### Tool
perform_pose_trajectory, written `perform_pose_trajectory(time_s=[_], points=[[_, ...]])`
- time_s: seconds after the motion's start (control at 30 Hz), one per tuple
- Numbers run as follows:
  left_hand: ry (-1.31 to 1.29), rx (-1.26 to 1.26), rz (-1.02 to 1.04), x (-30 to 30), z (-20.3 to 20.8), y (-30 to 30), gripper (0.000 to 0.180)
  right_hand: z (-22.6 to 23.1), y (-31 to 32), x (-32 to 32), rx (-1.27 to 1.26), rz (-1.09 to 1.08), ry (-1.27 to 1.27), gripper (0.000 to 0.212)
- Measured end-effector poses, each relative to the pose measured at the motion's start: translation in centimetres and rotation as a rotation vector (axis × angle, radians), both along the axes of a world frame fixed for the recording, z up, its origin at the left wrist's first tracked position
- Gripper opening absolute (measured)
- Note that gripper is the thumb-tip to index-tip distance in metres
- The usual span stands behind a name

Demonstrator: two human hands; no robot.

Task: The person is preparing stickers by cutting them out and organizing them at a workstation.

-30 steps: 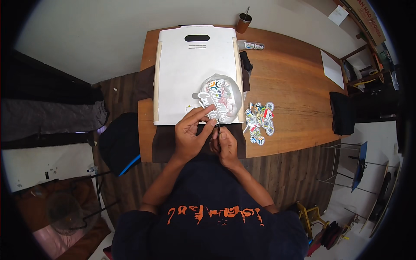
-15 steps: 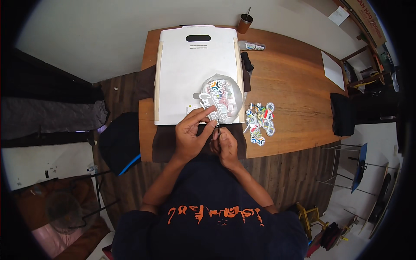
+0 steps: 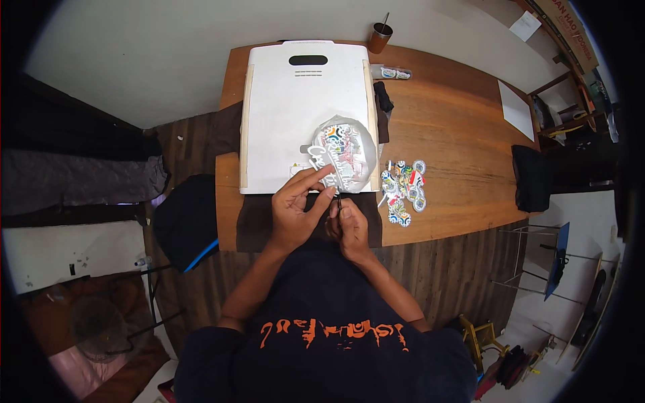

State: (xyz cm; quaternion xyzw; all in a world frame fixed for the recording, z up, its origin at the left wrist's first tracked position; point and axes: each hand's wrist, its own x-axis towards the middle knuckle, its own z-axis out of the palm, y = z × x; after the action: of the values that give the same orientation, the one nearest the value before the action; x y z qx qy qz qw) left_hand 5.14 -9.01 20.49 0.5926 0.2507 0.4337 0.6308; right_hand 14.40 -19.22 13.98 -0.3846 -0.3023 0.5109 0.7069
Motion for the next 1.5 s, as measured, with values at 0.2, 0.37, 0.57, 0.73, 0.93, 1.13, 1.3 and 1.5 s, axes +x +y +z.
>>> perform_pose_trajectory(time_s=[0.2,0.37,0.57,0.73,0.93,1.13,1.3,1.5], points=[[-0.008,0.002,0.007,0.0,-0.3,0.0,0.042,-0.2,-0.1,-0.1,0.001,0.002,-0.002,0.032],[-0.006,0.011,0.012,-0.1,-0.2,0.1,0.043,-0.5,-0.4,0.0,-0.005,0.010,-0.015,0.033],[-0.022,-0.012,-0.002,-0.2,-0.5,0.6,0.041,-0.6,-1.1,0.8,-0.024,0.023,-0.049,0.033],[-0.020,-0.022,-0.023,-0.3,-0.6,0.8,0.041,-0.1,-1.1,1.4,-0.098,0.094,-0.115,0.035],[-0.014,-0.036,-0.044,-0.6,-1.3,0.9,0.039,-0.3,-1.1,1.5,-0.096,0.122,-0.120,0.035],[-0.015,-0.041,-0.045,-0.6,-1.0,0.9,0.038,-0.4,-1.1,1.5,-0.097,0.127,-0.118,0.035],[-0.021,-0.059,-0.038,-0.6,-1.1,0.8,0.038,-0.3,-1.0,1.3,-0.096,0.124,-0.110,0.035],[-0.020,-0.068,-0.038,-0.6,-1.2,0.9,0.038,-0.3,-0.9,1.3,-0.098,0.121,-0.086,0.035]])
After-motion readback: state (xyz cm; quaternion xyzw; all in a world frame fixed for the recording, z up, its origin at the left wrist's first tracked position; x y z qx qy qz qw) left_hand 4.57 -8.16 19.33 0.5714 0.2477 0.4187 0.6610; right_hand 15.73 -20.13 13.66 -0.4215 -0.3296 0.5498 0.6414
